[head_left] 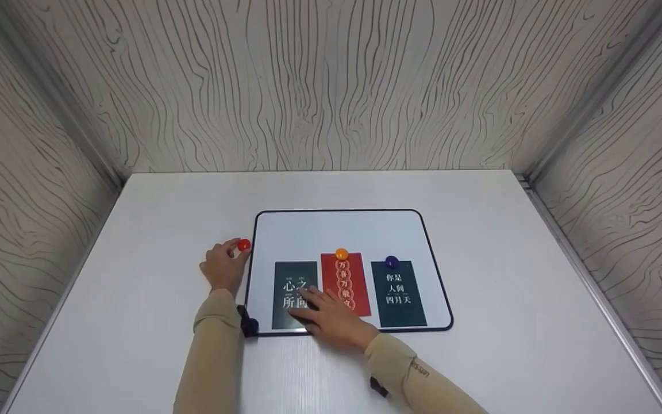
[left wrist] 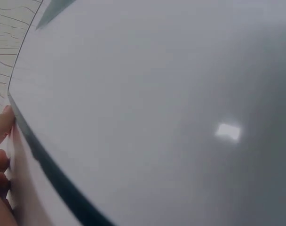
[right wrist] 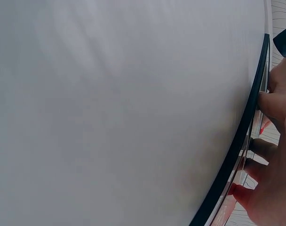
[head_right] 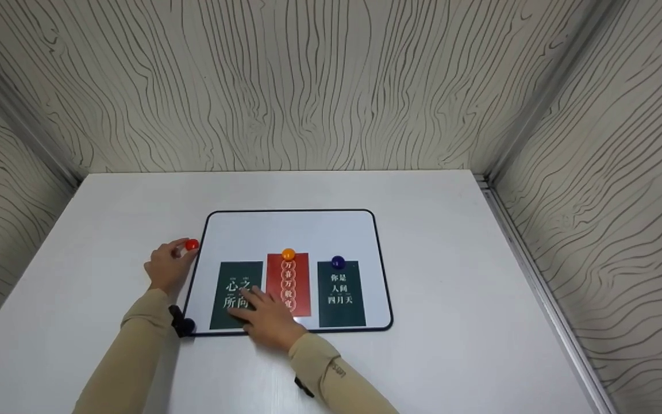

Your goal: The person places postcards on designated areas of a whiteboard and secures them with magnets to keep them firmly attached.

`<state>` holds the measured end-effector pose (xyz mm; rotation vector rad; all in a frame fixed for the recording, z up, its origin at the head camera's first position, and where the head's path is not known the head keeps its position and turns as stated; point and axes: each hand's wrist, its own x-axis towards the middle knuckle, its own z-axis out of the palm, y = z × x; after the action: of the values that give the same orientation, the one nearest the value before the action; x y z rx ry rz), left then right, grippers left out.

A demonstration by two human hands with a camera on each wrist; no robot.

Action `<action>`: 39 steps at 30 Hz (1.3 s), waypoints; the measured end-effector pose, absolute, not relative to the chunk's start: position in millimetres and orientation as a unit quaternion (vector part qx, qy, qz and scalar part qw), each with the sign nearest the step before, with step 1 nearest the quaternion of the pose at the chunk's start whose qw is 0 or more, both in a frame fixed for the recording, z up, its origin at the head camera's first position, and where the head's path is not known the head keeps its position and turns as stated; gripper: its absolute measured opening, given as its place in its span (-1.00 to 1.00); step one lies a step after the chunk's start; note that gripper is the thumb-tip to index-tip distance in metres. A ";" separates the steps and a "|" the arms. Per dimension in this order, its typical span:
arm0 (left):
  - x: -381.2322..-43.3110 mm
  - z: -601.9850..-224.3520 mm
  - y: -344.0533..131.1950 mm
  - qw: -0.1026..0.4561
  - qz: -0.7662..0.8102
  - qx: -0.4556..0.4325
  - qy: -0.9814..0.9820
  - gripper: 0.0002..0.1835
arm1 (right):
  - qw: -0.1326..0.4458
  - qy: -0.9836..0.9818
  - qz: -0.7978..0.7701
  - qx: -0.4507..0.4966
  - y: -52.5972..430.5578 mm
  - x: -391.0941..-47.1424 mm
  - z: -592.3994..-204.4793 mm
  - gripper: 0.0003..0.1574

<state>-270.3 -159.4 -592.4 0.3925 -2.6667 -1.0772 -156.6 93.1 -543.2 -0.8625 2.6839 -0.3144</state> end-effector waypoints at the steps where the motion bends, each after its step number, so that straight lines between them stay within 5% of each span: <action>1: -270.6 -592.5 -159.3 0.120 -0.367 0.134 -0.913 -0.57 | 0.150 0.935 -0.108 -0.302 93.1 -156.7 -543.4 -0.40; 39: -248.5 -562.1 -169.6 0.063 -0.520 0.119 -0.843 -0.58 | 0.178 0.931 -0.153 -0.279 93.3 -155.3 -542.0 -0.39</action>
<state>-248.5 -169.6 -562.1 0.3590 -2.5482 -1.5722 -155.3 93.3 -542.0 -0.7883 2.6335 -0.4329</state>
